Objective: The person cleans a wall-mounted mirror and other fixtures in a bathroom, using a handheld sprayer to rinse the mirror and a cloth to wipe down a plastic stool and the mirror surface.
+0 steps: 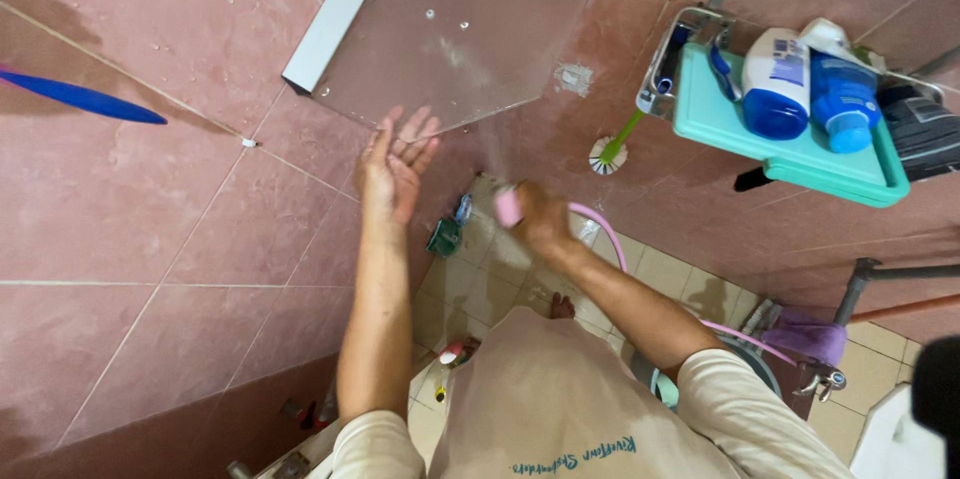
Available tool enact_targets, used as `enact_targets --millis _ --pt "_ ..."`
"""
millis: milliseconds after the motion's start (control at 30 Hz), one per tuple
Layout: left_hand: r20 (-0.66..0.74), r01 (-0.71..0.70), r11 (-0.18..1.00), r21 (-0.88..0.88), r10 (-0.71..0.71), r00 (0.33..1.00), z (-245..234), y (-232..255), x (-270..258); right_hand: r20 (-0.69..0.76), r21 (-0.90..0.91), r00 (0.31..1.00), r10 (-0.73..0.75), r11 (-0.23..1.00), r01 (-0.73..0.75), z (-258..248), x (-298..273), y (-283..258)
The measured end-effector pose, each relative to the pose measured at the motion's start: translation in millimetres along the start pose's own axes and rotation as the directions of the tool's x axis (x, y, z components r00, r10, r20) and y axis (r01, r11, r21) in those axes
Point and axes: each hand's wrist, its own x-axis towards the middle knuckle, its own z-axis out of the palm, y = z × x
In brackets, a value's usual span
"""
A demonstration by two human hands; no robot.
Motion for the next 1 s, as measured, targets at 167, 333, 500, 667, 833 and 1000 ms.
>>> enact_targets --millis 167,333,500,667,833,1000 --pt "-0.06 -0.078 0.995 0.059 0.082 0.995 -29 8 1 -0.29 -0.193 0.943 -0.162 0.975 0.108 -32 12 44" --pt "-0.114 -0.202 0.878 0.433 0.276 0.954 -38 -8 3 -0.377 -0.232 0.913 -0.154 0.97 0.068 -42 16 41" --pt "0.193 -0.375 0.287 0.881 0.506 0.84 -25 -8 -25 -0.363 -0.215 0.924 -0.122 0.976 0.044 -48 22 42" --pt "0.422 -0.48 -0.031 0.877 0.529 0.736 -21 -6 -34 -0.126 -0.171 0.99 -0.061 0.985 0.039 -33 38 39" --pt "0.527 -0.473 -0.237 0.848 0.47 0.708 -16 -4 -37 -0.048 -0.195 0.899 -0.435 0.887 0.418 -8 60 10" --pt "0.489 -0.453 -0.191 0.871 0.431 0.758 -14 1 -41 0.012 -0.226 0.848 -0.53 0.824 0.519 13 78 -7"
